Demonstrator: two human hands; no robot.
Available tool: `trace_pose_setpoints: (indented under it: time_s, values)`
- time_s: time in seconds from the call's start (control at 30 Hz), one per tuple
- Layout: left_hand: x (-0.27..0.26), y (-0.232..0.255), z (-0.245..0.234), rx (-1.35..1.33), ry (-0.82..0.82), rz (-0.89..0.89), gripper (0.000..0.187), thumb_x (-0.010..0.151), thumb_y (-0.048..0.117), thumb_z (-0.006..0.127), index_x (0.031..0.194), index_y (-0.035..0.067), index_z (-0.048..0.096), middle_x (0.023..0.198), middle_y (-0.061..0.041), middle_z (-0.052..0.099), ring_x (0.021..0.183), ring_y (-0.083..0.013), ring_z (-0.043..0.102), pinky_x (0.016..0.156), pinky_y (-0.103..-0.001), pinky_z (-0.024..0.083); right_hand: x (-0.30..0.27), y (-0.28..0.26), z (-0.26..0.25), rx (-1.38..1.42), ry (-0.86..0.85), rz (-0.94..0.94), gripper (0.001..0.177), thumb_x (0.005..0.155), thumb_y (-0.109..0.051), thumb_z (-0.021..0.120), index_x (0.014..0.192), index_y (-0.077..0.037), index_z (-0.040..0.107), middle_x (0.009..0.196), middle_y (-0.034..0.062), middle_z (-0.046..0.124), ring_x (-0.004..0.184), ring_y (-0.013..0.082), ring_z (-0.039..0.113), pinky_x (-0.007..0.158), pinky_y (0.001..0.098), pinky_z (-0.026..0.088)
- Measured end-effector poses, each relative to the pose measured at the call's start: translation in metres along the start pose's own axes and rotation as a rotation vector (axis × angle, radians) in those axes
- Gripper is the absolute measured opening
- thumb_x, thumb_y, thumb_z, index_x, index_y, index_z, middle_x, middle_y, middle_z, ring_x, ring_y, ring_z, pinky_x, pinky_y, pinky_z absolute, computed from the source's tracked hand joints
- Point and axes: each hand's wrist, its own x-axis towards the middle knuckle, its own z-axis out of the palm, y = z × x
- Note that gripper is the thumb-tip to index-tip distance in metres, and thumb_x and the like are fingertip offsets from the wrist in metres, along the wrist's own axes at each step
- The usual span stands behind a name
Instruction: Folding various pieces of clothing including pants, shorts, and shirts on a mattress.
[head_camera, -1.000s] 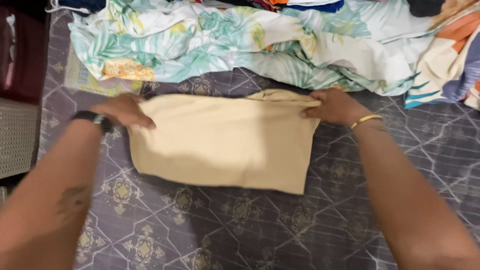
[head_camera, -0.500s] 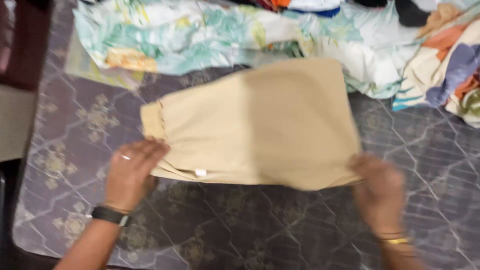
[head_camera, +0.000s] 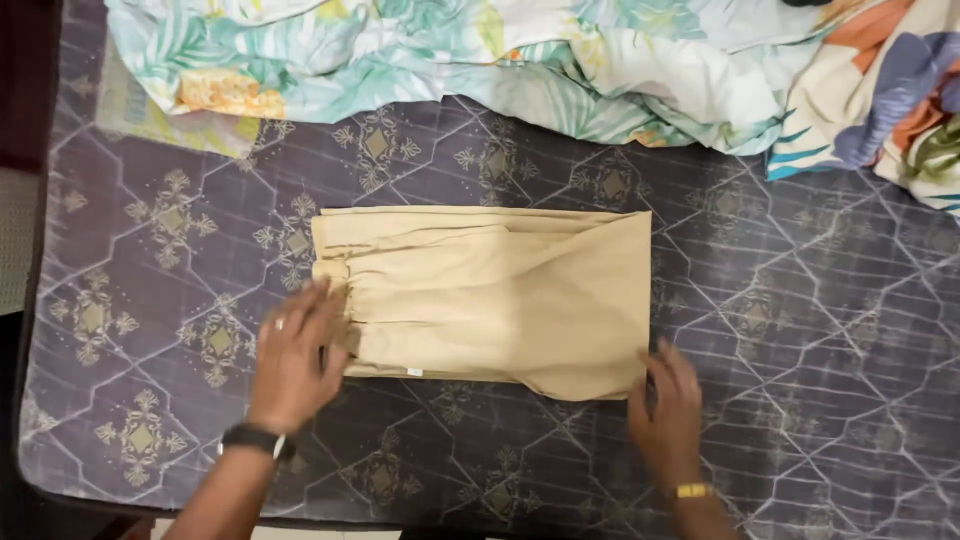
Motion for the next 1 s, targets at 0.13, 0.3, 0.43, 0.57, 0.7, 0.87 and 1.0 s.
trace_pose_setpoints:
  time_s: [0.13,0.3,0.43,0.57,0.7,0.87,1.0]
  values:
    - [0.054,0.003,0.011,0.020,0.041,0.066,0.060,0.088,0.035,0.073,0.142,0.012,0.058,0.147,-0.019,0.054,0.138,-0.0346,0.047,0.116,-0.053,0.031,0.085,-0.037,-0.010,-0.037,0.096,-0.241,0.057,0.089,-0.018,0.070,0.142,-0.006,0.055,0.150,0.0223,0.049,0.137,0.0442,0.045,0.114,0.0545,0.036]
    - [0.096,-0.007,0.007,-0.119,-0.030,-0.095,0.039,0.090,0.038,0.075,0.120,0.013,0.071,0.124,-0.011,0.070,0.114,-0.0299,0.064,0.113,-0.050,0.041,0.195,-0.022,0.029,-0.121,0.069,-0.363,0.043,0.086,-0.027,0.078,0.126,-0.015,0.065,0.144,0.0196,0.053,0.137,0.0421,0.043,0.111,0.0567,0.035]
    - [0.112,-0.021,0.011,-0.225,-0.048,-0.258,0.027,0.095,0.038,0.074,0.102,0.012,0.077,0.111,-0.009,0.075,0.102,-0.0281,0.070,0.100,-0.044,0.054,0.235,-0.017,0.038,-0.099,-0.010,-0.230,0.015,0.090,-0.027,0.077,0.102,-0.020,0.074,0.142,0.0115,0.058,0.137,0.0366,0.046,0.113,0.0548,0.036]
    - [0.103,-0.004,0.022,-0.023,0.065,-0.200,0.028,0.092,0.030,0.077,0.111,0.010,0.075,0.115,-0.014,0.071,0.104,-0.0299,0.068,0.099,-0.046,0.051,0.208,-0.047,0.036,-0.095,0.136,-0.264,0.016,0.094,-0.024,0.073,0.106,-0.013,0.072,0.142,0.0159,0.056,0.137,0.0387,0.047,0.115,0.0559,0.034]
    - [0.068,0.055,0.048,0.071,0.365,0.003,0.029,0.094,0.018,0.066,0.122,0.010,0.065,0.131,-0.013,0.065,0.125,-0.0302,0.059,0.111,-0.051,0.039,0.135,-0.098,0.060,0.112,0.299,-0.389,0.023,0.100,-0.013,0.060,0.120,-0.002,0.065,0.144,0.0218,0.053,0.140,0.0402,0.045,0.121,0.0559,0.033]
    - [0.055,0.094,0.102,-0.087,0.087,0.344,0.050,0.099,0.024,0.047,0.146,0.006,0.047,0.157,-0.019,0.049,0.152,-0.0322,0.037,0.126,-0.058,0.018,0.089,-0.138,0.103,0.155,0.099,-0.477,0.052,0.089,-0.015,0.060,0.139,0.000,0.054,0.153,0.0239,0.051,0.150,0.0390,0.036,0.127,0.0581,0.015]
    - [0.078,0.068,0.114,0.270,-0.063,0.223,0.073,0.102,0.054,0.029,0.162,0.013,0.020,0.168,-0.015,0.017,0.156,-0.0251,0.011,0.123,-0.058,0.001,0.113,-0.101,0.094,0.044,0.020,-0.382,0.061,0.098,-0.025,0.053,0.153,0.000,0.044,0.164,0.0234,0.033,0.157,0.0354,0.023,0.127,0.0591,0.006]
